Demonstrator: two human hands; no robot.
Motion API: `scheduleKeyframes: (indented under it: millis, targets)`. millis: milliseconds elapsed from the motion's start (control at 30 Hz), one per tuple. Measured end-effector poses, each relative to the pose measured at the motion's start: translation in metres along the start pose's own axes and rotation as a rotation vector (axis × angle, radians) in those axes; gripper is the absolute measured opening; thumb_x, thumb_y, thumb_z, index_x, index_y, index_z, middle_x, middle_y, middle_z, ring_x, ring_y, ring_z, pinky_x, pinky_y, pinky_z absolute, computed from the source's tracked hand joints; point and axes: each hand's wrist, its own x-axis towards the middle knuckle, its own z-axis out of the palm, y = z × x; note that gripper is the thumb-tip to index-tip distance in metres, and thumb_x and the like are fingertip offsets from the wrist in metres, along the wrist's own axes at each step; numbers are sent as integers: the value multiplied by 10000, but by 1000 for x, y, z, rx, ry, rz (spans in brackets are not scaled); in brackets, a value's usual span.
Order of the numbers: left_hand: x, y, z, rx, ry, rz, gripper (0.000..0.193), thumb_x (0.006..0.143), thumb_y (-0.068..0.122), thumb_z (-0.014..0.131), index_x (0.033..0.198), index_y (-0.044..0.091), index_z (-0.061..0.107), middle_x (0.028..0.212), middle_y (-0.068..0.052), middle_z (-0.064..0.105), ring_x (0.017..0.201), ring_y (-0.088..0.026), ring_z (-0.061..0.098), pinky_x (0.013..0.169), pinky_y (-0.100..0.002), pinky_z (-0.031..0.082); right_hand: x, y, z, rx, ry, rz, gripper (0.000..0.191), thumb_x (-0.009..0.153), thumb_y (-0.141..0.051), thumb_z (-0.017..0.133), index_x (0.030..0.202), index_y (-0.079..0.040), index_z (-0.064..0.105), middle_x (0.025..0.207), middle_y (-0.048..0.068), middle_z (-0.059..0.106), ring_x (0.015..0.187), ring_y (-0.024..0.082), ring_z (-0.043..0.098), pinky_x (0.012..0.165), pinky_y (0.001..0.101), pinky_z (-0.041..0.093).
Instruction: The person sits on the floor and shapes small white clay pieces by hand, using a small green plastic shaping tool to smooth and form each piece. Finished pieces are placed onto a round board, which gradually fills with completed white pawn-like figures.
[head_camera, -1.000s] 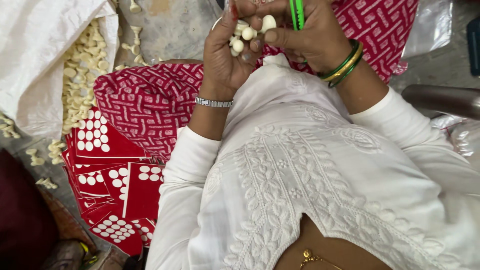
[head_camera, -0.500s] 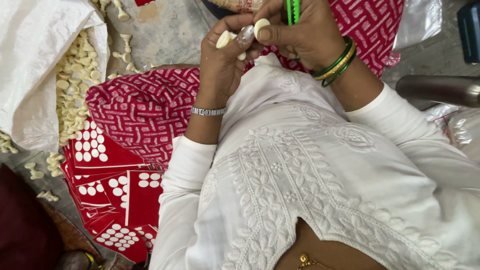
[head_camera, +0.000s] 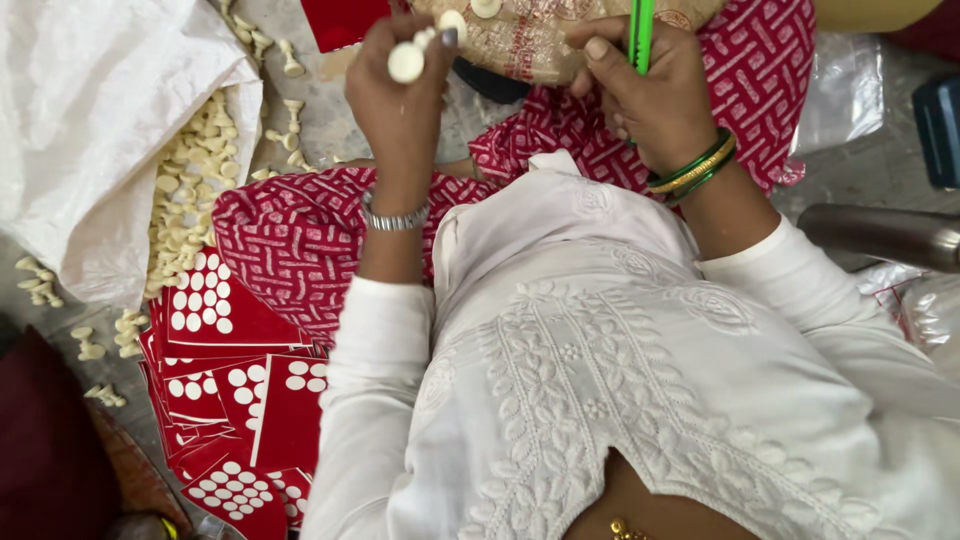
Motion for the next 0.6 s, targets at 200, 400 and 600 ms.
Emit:
scheduleKeyframes:
  millis: [200,400,600]
  targets:
    - [49,-18,11,326,35,400,231,830,141,846,895,-17,690,794,-183,735,740,-325,758,629,-365,584,-2,10,0,-34,3,-11,197,1108,-120,629,1233,17,696,850,48,700,519,32,480,459,199,363]
    - [44,-29,6,-75,-33,92,179,943,122,779,965,-36,698,772,-161,713,631,-231,679,539,-296,505,-6,6,-4,-35,35,6,203,1103,-122,632,1234,14,707,833,47,693,500,27,464,450,197,355]
    - [8,-14,-14,-1025,-344,-388,325,1084,156,612,1331,-54,596,1068,-198,732,819,-225,730,644,-280,578,5,-3,1,38,-3,41,178,1113,-105,639,1217,25,703,844,56,696,510,39,481,453,207,369]
